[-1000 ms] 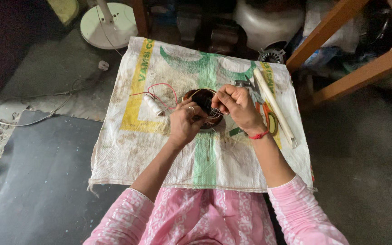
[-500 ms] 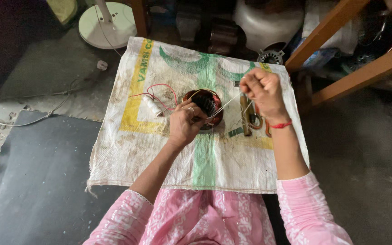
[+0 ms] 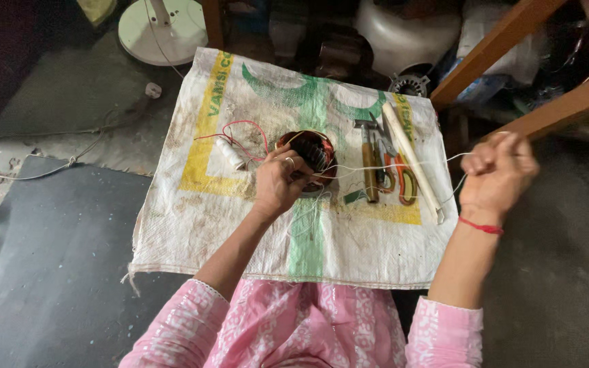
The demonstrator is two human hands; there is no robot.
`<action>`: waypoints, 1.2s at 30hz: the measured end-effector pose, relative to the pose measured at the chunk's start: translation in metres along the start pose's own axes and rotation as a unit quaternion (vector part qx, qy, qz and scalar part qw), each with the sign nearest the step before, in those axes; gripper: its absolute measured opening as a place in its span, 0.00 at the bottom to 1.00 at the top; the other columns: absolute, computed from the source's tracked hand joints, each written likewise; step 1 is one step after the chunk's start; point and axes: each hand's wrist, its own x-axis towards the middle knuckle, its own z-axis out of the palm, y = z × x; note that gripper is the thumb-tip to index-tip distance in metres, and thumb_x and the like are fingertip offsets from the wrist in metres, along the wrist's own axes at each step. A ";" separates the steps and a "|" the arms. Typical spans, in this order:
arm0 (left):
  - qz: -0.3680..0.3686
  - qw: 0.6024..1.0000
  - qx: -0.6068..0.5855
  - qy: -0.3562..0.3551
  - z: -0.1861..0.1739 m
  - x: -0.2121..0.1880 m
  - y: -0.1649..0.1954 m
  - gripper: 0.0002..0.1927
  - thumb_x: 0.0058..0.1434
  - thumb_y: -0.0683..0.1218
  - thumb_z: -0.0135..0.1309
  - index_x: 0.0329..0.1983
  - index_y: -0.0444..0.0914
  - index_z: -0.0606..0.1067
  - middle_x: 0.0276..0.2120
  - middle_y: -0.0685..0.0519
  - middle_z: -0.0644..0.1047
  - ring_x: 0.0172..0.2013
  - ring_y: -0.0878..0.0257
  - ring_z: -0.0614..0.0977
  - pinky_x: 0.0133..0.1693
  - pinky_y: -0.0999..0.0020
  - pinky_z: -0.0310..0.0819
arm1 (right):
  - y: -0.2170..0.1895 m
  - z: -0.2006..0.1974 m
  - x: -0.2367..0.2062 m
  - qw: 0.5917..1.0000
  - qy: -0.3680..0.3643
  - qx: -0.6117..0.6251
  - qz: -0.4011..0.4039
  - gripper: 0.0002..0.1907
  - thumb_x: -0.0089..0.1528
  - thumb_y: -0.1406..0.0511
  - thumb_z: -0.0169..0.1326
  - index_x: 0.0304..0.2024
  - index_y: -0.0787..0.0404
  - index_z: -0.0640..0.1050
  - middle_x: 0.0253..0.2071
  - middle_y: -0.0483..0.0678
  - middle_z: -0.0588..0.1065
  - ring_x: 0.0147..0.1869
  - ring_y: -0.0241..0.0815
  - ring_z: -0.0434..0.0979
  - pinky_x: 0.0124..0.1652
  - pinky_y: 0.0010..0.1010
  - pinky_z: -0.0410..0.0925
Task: The person sits on the floor and works on a small electrical component, likely a motor or coil, by hand. They repeatedly pull and adjust thin wires around the component, occasionally using a wooden stick to assist in positioning the wires.
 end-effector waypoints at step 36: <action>-0.023 1.000 0.012 0.011 0.000 0.000 0.002 0.06 0.46 0.42 0.64 0.28 0.42 0.80 0.32 0.52 0.80 0.49 0.48 0.82 0.62 0.55 0.69 | 0.119 0.083 -0.072 0.808 -0.267 -0.523 -0.046 0.09 0.52 0.70 0.66 0.36 0.64 0.83 0.39 0.51 0.82 0.48 0.48 0.80 0.49 0.36 0.68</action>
